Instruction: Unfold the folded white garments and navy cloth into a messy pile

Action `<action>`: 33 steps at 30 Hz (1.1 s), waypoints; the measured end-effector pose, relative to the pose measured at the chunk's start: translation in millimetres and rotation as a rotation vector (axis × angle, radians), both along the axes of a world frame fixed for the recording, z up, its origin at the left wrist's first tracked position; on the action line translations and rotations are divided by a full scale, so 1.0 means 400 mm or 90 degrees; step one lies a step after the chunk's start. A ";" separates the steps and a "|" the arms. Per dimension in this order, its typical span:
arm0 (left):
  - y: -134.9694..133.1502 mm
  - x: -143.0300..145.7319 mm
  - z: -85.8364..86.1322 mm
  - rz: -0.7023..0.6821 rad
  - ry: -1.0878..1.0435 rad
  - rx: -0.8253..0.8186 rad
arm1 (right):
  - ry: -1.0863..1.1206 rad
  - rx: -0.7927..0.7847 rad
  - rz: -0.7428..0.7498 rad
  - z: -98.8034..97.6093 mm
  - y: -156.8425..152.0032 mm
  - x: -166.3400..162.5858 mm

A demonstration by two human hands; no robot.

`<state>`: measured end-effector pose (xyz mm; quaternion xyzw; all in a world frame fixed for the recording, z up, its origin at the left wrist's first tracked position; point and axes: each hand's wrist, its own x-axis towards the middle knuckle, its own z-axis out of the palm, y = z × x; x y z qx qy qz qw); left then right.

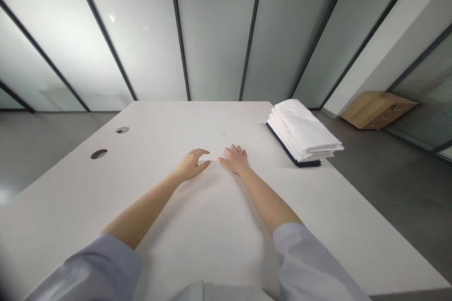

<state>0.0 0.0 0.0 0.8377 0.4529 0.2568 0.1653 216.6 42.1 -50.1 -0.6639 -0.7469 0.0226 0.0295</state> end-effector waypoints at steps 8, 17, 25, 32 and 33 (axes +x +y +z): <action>0.060 -0.087 -0.117 0.162 0.173 -0.007 | 0.004 -0.011 0.005 0.008 -0.002 -0.002; 0.058 -0.085 -0.095 0.221 0.138 -0.055 | 0.002 -0.013 0.008 0.013 0.000 0.000; 0.060 -0.108 -0.097 0.318 0.293 -0.067 | 0.024 -0.005 0.006 0.016 -0.003 -0.004; 0.078 -0.155 -0.092 0.272 0.306 -0.052 | 0.128 0.046 0.007 0.031 0.007 0.026; 0.080 -0.160 -0.094 0.271 0.302 -0.051 | 0.153 0.062 0.006 0.042 0.011 0.037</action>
